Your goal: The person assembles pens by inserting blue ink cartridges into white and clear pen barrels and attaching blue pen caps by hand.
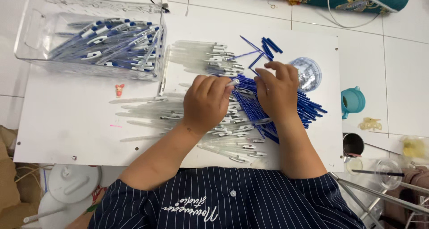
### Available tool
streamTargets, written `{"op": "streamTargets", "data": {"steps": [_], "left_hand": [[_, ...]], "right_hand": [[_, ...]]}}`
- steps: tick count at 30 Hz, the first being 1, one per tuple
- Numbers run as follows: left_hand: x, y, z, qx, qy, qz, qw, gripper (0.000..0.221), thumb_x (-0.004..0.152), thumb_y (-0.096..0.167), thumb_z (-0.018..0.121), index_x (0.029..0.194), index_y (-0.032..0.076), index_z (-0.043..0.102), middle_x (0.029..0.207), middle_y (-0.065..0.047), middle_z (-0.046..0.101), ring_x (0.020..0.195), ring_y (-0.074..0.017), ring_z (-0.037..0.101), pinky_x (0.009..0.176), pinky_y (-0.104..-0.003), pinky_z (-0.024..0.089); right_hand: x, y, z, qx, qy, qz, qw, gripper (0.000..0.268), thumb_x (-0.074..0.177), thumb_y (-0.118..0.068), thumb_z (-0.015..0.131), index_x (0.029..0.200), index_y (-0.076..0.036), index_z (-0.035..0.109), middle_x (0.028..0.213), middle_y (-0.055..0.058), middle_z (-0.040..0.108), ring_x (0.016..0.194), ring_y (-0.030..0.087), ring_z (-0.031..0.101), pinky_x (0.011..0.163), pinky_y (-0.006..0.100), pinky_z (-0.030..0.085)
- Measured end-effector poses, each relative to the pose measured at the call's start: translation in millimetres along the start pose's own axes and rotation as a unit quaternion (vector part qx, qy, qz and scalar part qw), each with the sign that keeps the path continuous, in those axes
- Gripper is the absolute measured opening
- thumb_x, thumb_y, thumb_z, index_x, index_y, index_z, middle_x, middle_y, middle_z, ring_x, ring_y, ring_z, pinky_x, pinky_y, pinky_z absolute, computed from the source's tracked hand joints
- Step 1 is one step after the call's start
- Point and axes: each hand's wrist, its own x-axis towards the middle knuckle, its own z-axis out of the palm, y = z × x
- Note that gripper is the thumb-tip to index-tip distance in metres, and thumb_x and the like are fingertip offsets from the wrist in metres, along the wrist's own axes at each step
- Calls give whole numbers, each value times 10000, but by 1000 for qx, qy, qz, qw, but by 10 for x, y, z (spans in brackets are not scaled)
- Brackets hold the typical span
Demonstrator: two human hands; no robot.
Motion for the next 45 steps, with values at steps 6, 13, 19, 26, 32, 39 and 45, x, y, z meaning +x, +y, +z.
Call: {"op": "streamTargets", "data": {"steps": [6,13,19,26,32,39,45], "left_hand": [[-10,56,-9,22,-24,21,999,118,967,151,689,1017,46,669,772,-58,578,709,-216,626,716,-331,519],[77,16,-93,26,-35,24,999,137,974,164,699,1042,45,688,765,-66,603,704,-209,633,715,-325,503],[39,-33,-46,35,-12,27,999,141,988,173,680,1058,51,684,780,-56,595,711,-213,618,727,-321,493],[18,21,-44,-6,-13,-10,1000,292,979,58,663,1265,110,675,771,-38,544,684,-215,563,721,-335,482],[-8,-5,-12,3,-15,1,1000,367,953,41,664,1295,169,687,783,-21,514,698,-206,522,721,-329,477],[-24,21,-41,21,-23,8,999,427,914,32,670,1299,214,696,811,-15,512,745,-218,529,718,-328,501],[-61,-34,5,41,-39,21,998,485,848,18,718,1292,213,709,836,-42,563,780,-217,564,721,-330,527]], "right_hand": [[-65,15,83,-76,-156,47,984,98,861,-204,830,958,-202,827,982,-1,727,1025,264,644,844,381,501],[-134,281,99,-68,-155,39,985,53,900,-243,792,951,-246,805,971,-32,718,1048,267,649,874,404,512],[-107,476,-83,-8,-111,41,993,91,994,-153,774,1039,-224,807,966,-31,731,995,265,672,838,358,519],[91,229,-407,150,22,13,988,247,1037,101,620,1067,-73,792,849,31,661,874,249,579,886,360,455],[124,192,-398,156,70,-30,985,281,1035,117,593,1043,-71,803,827,21,630,837,231,534,906,356,434],[136,85,-386,169,56,-33,983,307,1031,115,569,1043,-88,799,797,16,596,827,222,510,912,346,415],[96,82,-358,114,50,-49,991,321,1011,120,577,1053,-103,804,838,63,596,862,249,489,900,362,425]]}}
